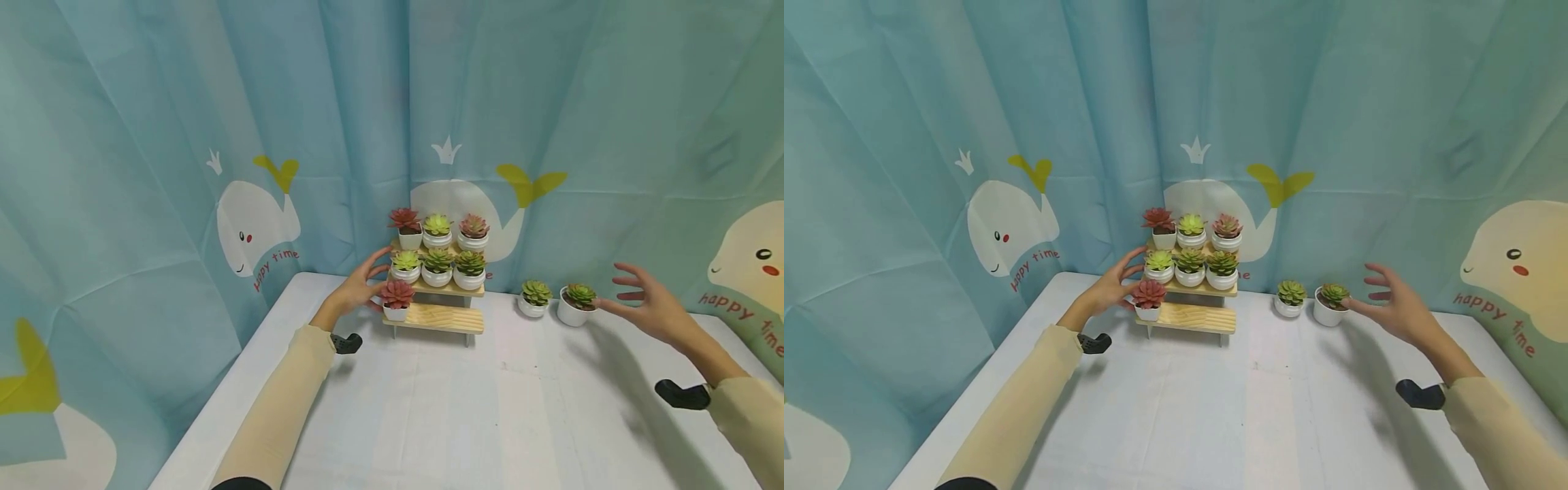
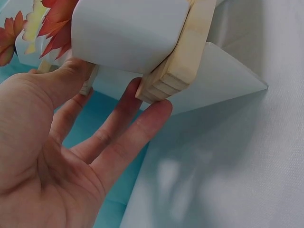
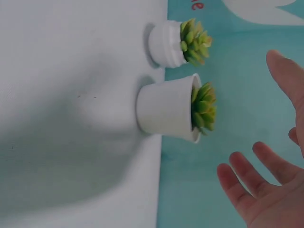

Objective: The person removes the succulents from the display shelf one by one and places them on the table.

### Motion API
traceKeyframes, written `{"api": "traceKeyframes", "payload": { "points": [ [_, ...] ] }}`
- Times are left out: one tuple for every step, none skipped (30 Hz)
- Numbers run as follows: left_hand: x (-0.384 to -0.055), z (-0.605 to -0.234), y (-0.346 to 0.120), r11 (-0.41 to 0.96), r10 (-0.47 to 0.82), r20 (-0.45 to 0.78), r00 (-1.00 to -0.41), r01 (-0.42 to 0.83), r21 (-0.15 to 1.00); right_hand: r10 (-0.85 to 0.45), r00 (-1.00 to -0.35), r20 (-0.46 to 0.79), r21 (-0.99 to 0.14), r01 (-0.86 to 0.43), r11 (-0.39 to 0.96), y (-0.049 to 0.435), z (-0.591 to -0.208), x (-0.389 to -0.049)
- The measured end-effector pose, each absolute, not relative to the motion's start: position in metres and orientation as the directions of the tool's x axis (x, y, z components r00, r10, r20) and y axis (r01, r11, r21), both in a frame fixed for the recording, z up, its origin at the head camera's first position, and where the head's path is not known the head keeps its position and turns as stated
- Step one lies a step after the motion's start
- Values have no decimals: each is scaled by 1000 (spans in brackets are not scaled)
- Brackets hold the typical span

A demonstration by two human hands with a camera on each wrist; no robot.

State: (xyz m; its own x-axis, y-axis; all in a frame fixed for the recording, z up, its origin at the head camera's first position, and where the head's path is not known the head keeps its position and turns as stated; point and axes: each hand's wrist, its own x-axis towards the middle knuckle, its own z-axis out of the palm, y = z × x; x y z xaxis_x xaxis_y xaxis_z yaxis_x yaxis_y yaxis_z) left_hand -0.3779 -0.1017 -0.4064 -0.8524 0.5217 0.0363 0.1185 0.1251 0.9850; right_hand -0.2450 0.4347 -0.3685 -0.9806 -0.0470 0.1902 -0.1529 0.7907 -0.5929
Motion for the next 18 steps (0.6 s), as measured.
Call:
{"api": "traceKeyframes", "payload": {
  "points": [
    [-378, -406, -102, 127, 522, 38, -852, 121, 985, -47, -978, 204, -587, -160, 794, 434, -366, -244],
    [-378, -406, -102, 127, 522, 38, -852, 121, 985, -48, -975, 218, -580, -169, 797, 433, -364, -243],
    [-378, -406, -102, 126, 523, 38, -852, 122, 984, -48, -973, 228, -576, -174, 799, 433, -362, -242],
    [-378, -406, -102, 126, 523, 39, -851, 122, 984, -47, -969, 241, -572, -181, 800, 432, -359, -241],
    [-378, -406, -102, 125, 524, 39, -851, 122, 985, -47, -966, 256, -574, -191, 797, 432, -357, -239],
    [-378, -406, -102, 124, 524, 38, -851, 121, 985, -47, -960, 274, -575, -203, 793, 431, -355, -238],
    [-378, -406, -102, 124, 524, 37, -851, 119, 985, -47, -955, 292, -575, -215, 789, 431, -354, -237],
    [-378, -406, -102, 121, 525, 38, -850, 119, 985, -43, -951, 306, -578, -221, 785, 430, -352, -235],
    [-378, -406, -102, 120, 526, 38, -850, 119, 986, -43, -946, 321, -581, -233, 780, 429, -351, -234],
    [-378, -406, -103, 119, 526, 37, -849, 117, 986, -43, -941, 336, -582, -244, 776, 428, -350, -233],
    [-378, -405, -103, 118, 527, 36, -849, 115, 986, -43, -937, 348, -586, -253, 770, 428, -349, -232],
    [-378, -405, -103, 118, 528, 36, -849, 115, 986, -43, -933, 357, -585, -259, 768, 426, -348, -231],
    [-378, -405, -103, 118, 528, 35, -848, 114, 986, -45, -931, 363, -587, -265, 765, 425, -347, -230],
    [-378, -405, -103, 118, 528, 34, -848, 113, 987, -47, -929, 368, -587, -271, 763, 423, -346, -229],
    [-378, -405, -103, 118, 528, 32, -849, 111, 987, -49, -927, 372, -588, -276, 760, 421, -344, -229],
    [-378, -405, -103, 121, 527, 31, -849, 111, 986, -48, -926, 373, -588, -277, 760, 418, -343, -228],
    [-378, -405, -103, 123, 528, 30, -849, 112, 986, -55, -925, 376, -588, -284, 757, 416, -342, -228],
    [-378, -405, -103, 125, 527, 29, -849, 111, 986, -63, -923, 380, -587, -293, 755, 414, -341, -227]
  ]
}}
